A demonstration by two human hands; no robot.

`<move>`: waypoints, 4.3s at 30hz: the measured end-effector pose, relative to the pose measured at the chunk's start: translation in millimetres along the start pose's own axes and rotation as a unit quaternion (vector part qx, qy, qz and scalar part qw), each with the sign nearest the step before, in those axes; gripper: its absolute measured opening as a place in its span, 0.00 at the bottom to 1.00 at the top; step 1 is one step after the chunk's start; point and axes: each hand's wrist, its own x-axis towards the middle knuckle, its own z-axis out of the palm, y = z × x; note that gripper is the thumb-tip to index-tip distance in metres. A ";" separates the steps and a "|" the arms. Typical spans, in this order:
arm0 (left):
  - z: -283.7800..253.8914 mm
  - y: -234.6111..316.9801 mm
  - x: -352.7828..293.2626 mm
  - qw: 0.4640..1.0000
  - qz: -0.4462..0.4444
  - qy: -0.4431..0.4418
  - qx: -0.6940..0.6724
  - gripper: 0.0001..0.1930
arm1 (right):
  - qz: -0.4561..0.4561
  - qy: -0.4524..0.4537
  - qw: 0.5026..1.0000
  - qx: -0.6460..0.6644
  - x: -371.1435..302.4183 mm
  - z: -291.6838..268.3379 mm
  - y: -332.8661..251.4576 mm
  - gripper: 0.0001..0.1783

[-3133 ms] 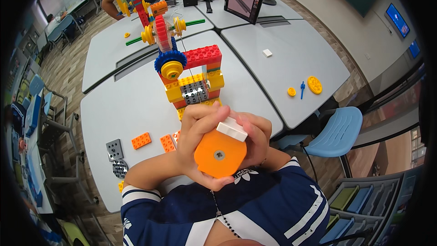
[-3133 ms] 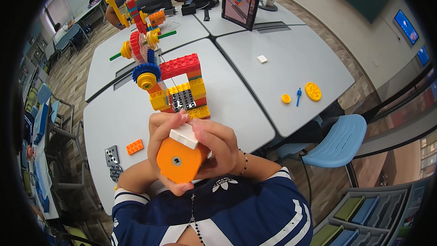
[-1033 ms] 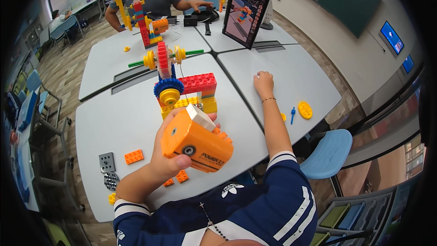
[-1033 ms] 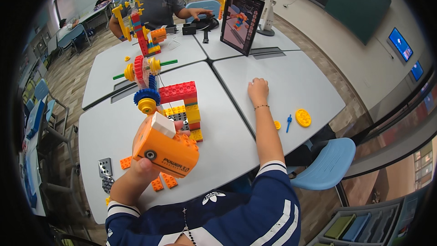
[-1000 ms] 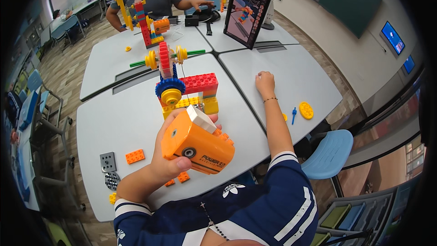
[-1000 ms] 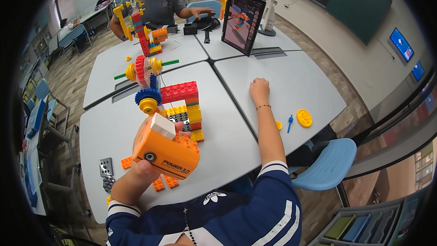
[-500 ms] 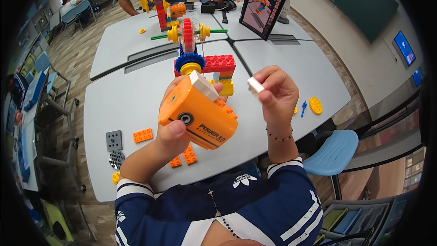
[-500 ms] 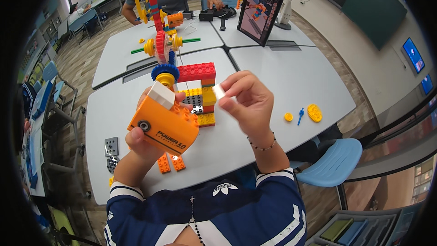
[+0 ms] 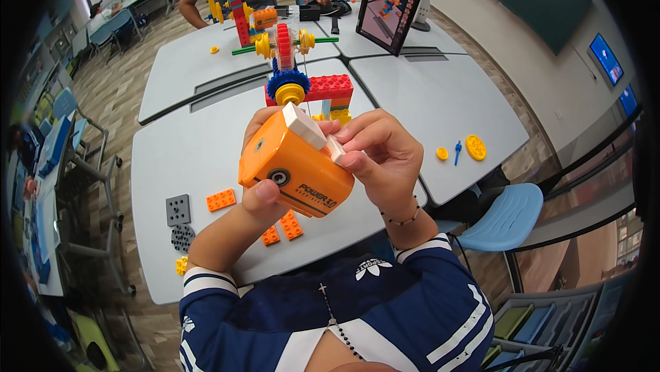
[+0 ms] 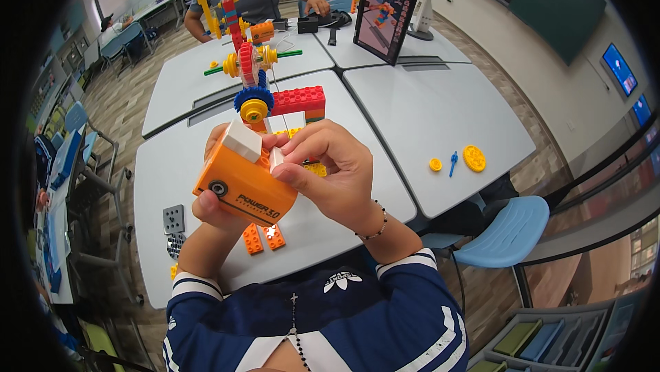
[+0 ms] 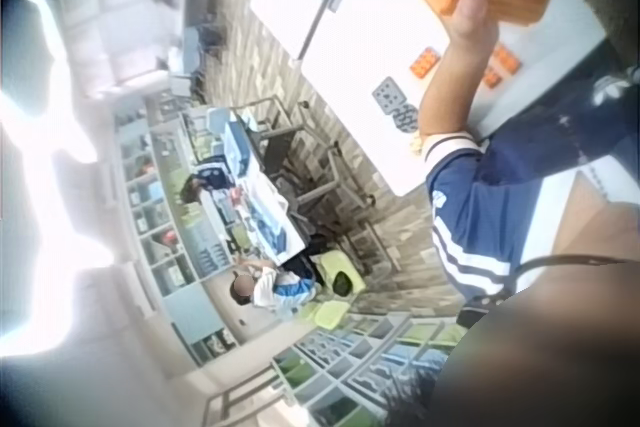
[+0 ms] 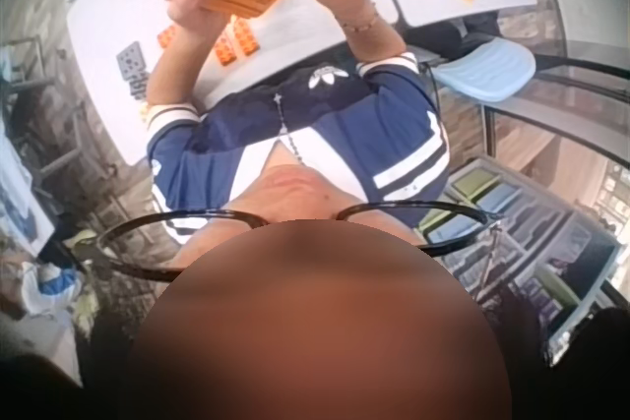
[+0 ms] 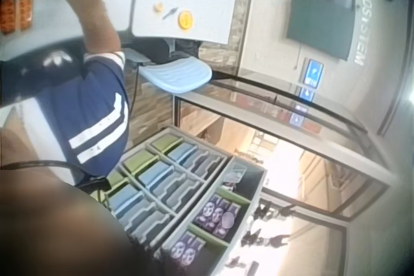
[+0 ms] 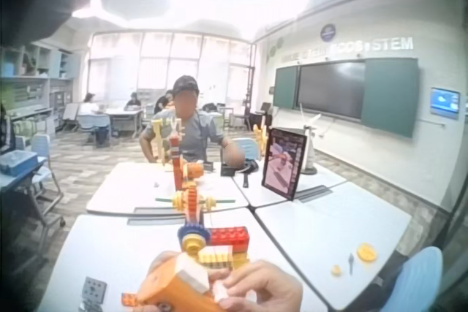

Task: The person assembles a colorful educational construction kit using plastic bricks, gears, and rods. They attach a motor unit to the structure and connect a yellow gear to the motor shaft, following a digital guide displayed on a tablet.

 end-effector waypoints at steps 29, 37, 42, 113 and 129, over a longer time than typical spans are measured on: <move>-14.3 9.0 -10.2 0.950 0.228 -0.017 0.214 0.47 | -0.176 -0.069 0.944 -0.272 0.8 28.0 3.1 0.47; -9.3 27.5 -27.5 0.962 0.183 0.123 0.160 0.54 | -0.225 -0.122 0.948 -0.189 31.5 41.8 11.3 0.45; -17.8 22.9 -20.7 0.939 0.301 0.093 0.139 0.55 | -0.230 -0.108 0.950 -0.183 34.8 52.7 10.0 0.45; -26.9 24.9 12.9 0.988 -0.035 0.051 0.139 0.53 | -0.207 -0.069 0.906 -0.363 58.2 21.8 17.5 0.43; -4.9 17.2 8.0 0.992 -0.098 0.067 0.045 0.53 | -0.200 -0.052 0.898 -0.388 50.1 17.9 6.6 0.44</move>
